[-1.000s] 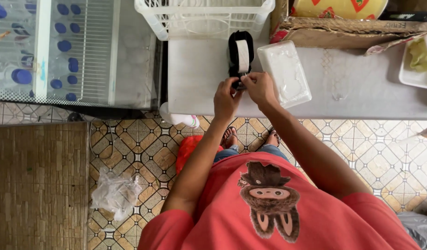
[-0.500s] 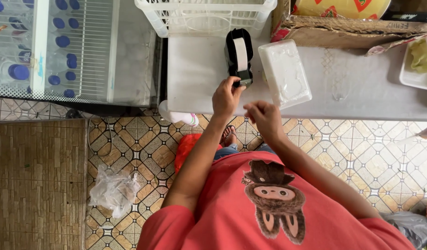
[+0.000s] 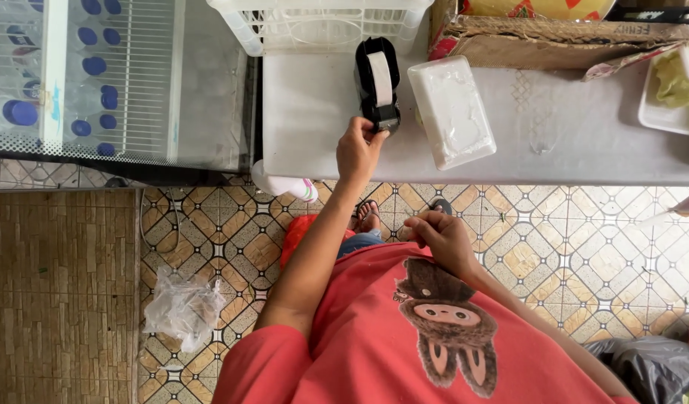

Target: The person is wrapping halved cabbages in plastic film on foam trays and securing the packaging with adhesive tape.

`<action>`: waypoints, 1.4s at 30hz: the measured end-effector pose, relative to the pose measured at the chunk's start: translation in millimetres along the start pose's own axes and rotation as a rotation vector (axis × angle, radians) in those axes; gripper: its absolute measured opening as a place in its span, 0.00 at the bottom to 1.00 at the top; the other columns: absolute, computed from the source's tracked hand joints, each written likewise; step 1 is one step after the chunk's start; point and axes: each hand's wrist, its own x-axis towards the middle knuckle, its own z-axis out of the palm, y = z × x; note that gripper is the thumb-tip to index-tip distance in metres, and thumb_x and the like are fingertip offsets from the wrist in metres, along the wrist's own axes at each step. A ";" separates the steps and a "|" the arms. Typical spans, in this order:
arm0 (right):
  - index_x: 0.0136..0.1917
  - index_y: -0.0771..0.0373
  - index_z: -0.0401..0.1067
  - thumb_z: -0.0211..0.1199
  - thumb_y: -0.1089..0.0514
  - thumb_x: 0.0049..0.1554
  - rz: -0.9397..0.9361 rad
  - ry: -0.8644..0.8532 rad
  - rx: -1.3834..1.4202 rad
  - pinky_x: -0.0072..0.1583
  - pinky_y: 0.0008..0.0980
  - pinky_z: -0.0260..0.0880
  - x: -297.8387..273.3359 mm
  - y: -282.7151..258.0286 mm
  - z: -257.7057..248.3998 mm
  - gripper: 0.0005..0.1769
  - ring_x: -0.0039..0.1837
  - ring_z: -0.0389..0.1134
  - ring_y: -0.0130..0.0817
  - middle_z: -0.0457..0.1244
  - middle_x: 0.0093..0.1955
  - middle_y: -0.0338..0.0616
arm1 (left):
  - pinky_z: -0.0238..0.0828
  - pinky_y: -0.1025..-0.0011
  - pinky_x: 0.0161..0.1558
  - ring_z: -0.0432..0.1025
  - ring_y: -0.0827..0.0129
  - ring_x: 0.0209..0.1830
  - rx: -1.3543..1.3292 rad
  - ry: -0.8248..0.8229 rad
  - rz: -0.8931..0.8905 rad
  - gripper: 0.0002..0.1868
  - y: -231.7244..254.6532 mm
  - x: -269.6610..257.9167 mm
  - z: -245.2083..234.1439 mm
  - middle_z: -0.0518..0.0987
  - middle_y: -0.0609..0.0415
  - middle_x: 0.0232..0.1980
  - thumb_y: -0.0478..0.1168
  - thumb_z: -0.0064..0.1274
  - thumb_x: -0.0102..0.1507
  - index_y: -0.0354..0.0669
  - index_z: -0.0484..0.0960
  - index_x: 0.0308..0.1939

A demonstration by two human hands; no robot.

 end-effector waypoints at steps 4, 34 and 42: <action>0.44 0.67 0.81 0.65 0.55 0.61 0.042 -0.052 0.048 0.42 0.27 0.68 8.7 17.6 -0.3 0.12 0.35 0.67 0.29 0.69 0.31 0.49 | 0.81 0.77 0.25 0.81 0.74 0.23 -0.329 -0.146 -0.279 0.09 16.6 -12.4 -7.3 0.85 0.58 0.26 0.46 0.58 0.58 0.47 0.80 0.32; 0.52 0.72 0.80 0.60 0.63 0.61 0.098 -0.108 0.013 0.42 0.30 0.71 38.0 53.2 -19.1 0.11 0.38 0.66 0.31 0.69 0.35 0.51 | 0.76 0.64 0.43 0.82 0.59 0.37 -0.224 0.056 -0.021 0.06 32.1 -33.4 -9.5 0.86 0.54 0.30 0.44 0.57 0.61 0.48 0.85 0.32; 0.60 0.64 0.79 0.61 0.61 0.62 0.034 0.047 0.141 0.43 0.27 0.74 46.8 86.4 -56.5 0.14 0.38 0.67 0.28 0.69 0.34 0.47 | 0.79 0.71 0.42 0.82 0.67 0.33 -0.401 0.044 0.418 0.03 97.3 -46.0 -24.7 0.86 0.55 0.34 0.37 0.63 0.64 0.48 0.88 0.42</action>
